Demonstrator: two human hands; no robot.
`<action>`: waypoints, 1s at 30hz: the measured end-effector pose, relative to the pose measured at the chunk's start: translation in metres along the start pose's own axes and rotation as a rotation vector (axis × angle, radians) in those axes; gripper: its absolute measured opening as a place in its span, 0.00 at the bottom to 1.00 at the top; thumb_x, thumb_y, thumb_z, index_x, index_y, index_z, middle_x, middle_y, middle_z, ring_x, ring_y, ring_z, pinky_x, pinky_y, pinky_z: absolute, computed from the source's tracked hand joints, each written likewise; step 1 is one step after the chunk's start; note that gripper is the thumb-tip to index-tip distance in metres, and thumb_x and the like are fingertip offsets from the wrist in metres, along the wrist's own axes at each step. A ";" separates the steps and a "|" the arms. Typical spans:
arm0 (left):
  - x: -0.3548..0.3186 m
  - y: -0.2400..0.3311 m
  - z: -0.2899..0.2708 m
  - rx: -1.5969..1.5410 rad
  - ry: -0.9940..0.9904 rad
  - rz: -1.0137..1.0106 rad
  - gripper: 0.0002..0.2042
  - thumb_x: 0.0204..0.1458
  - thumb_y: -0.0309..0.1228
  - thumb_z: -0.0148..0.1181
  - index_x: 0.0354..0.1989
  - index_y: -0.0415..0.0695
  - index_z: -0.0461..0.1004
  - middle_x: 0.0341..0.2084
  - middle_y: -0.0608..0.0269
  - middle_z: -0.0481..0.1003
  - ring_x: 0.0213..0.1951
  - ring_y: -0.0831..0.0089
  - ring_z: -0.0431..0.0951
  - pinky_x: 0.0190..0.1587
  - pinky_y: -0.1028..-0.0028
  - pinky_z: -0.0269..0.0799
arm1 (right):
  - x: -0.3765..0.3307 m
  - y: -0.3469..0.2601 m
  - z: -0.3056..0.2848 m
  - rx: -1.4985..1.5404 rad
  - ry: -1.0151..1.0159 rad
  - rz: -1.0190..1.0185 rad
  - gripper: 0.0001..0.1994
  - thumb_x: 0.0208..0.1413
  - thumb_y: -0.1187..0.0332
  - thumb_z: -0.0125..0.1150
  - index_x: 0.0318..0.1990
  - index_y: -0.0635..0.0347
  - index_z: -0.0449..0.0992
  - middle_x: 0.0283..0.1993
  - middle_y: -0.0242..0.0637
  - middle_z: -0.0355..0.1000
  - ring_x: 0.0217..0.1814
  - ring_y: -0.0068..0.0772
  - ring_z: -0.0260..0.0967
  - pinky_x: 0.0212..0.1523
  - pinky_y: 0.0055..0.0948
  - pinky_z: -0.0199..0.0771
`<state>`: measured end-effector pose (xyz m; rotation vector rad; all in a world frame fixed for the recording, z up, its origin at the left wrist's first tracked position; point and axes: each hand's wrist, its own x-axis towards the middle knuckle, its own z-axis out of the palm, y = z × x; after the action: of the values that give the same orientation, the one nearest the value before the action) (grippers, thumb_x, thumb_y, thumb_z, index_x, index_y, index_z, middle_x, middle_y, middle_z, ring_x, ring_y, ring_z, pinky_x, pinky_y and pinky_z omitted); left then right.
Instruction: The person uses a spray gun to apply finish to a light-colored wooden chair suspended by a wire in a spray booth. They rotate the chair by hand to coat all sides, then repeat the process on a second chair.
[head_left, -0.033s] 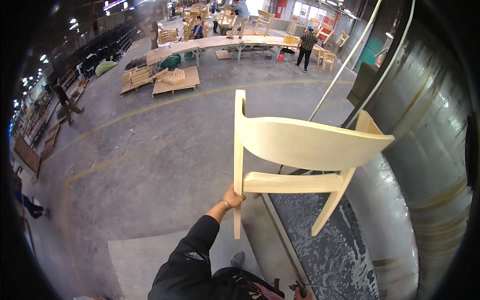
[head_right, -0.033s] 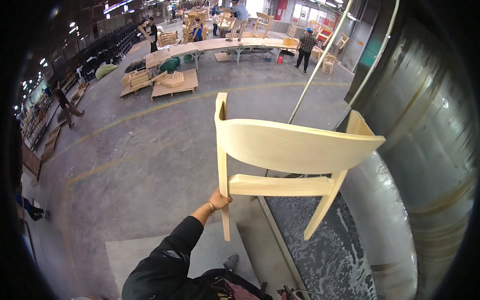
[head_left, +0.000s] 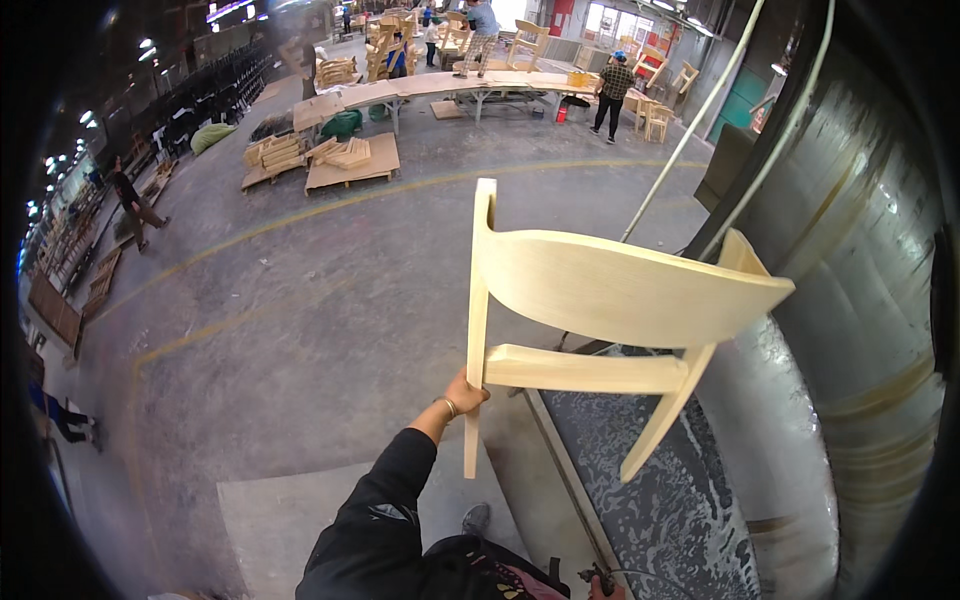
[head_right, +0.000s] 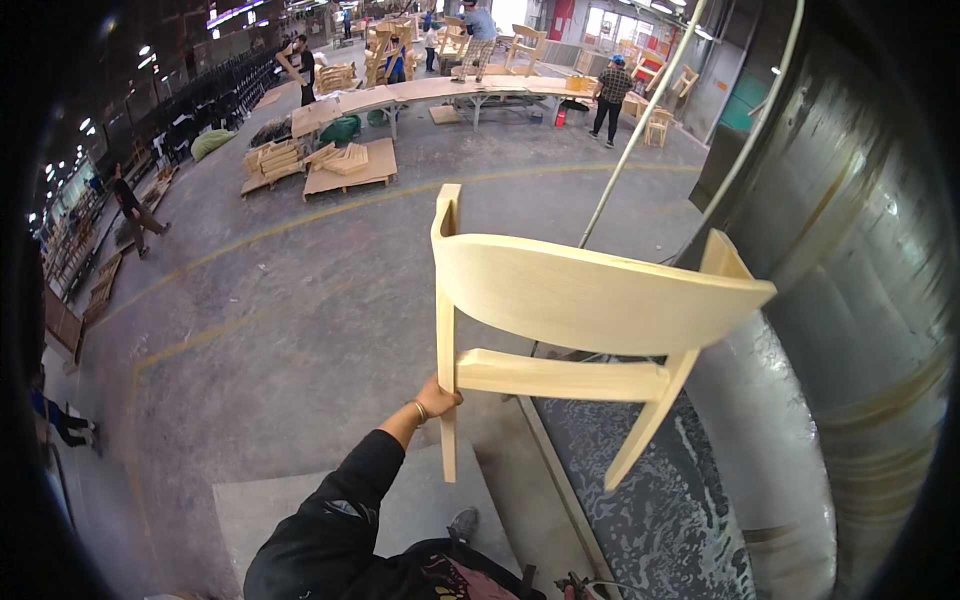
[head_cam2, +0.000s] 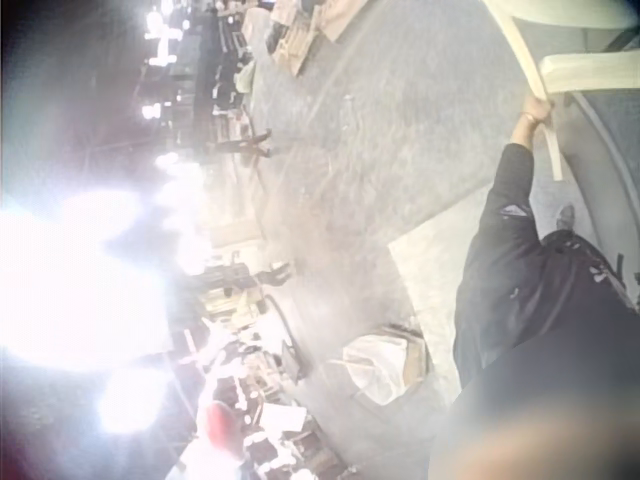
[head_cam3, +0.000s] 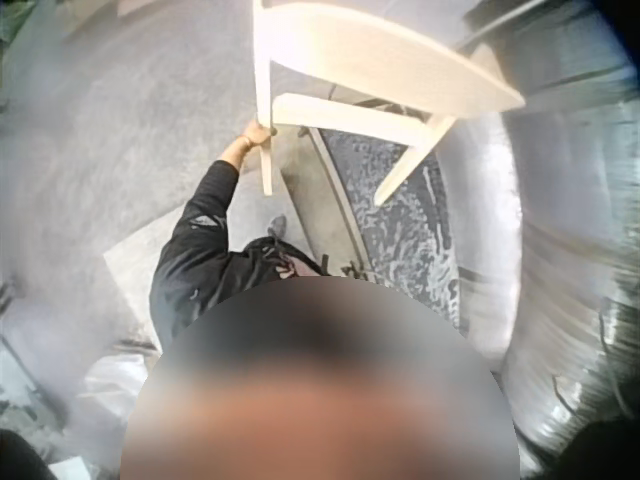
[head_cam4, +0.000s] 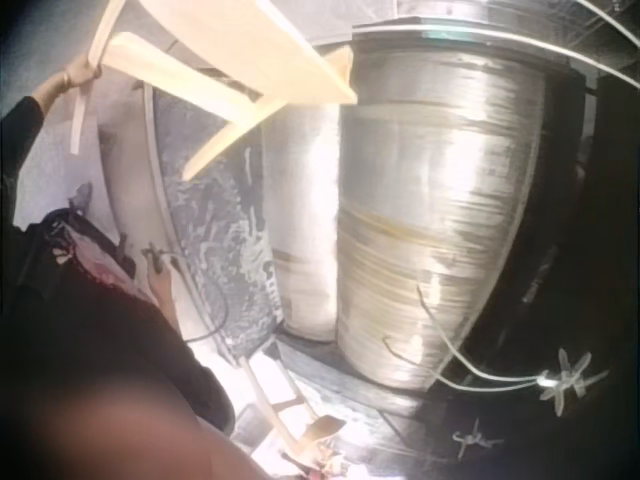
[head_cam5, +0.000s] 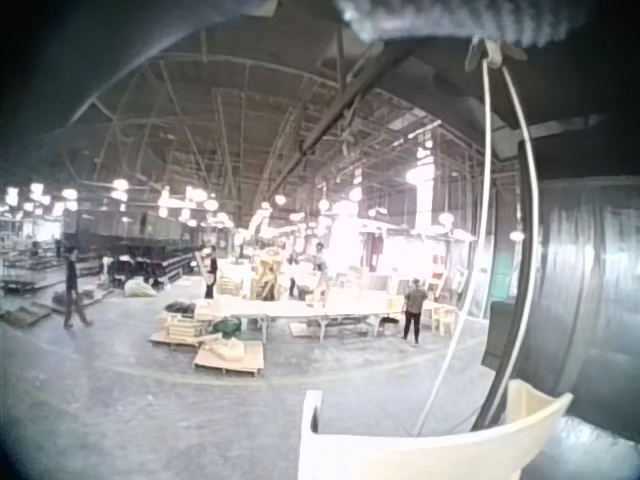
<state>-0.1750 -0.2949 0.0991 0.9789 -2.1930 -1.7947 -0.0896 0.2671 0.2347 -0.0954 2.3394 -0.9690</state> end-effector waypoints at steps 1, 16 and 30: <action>0.005 0.006 -0.010 0.015 -0.048 -0.003 0.28 0.43 0.29 0.70 0.56 0.41 0.70 0.38 0.58 0.82 0.42 0.62 0.82 0.49 0.62 0.78 | 0.001 0.005 0.000 -0.010 0.003 -0.028 0.17 0.71 0.64 0.55 0.59 0.63 0.78 0.48 0.39 0.82 0.51 0.31 0.76 0.53 0.29 0.72; -0.064 -0.097 0.011 0.385 0.069 -0.158 0.30 0.42 0.41 0.74 0.57 0.46 0.75 0.48 0.43 0.81 0.52 0.45 0.80 0.56 0.55 0.76 | -0.046 0.039 0.010 -0.033 0.085 0.001 0.18 0.70 0.57 0.56 0.50 0.66 0.80 0.41 0.43 0.81 0.44 0.37 0.78 0.47 0.35 0.74; -0.257 -0.175 0.031 0.393 -0.180 -0.223 0.34 0.41 0.45 0.72 0.58 0.42 0.73 0.46 0.44 0.82 0.51 0.48 0.82 0.55 0.59 0.76 | -0.151 0.121 0.036 -0.143 0.156 0.096 0.20 0.69 0.52 0.58 0.41 0.64 0.82 0.33 0.40 0.80 0.37 0.37 0.76 0.41 0.37 0.74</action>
<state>0.0776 -0.1389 0.0034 1.2208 -2.7169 -1.6225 0.0729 0.3752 0.2100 0.0369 2.5301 -0.7873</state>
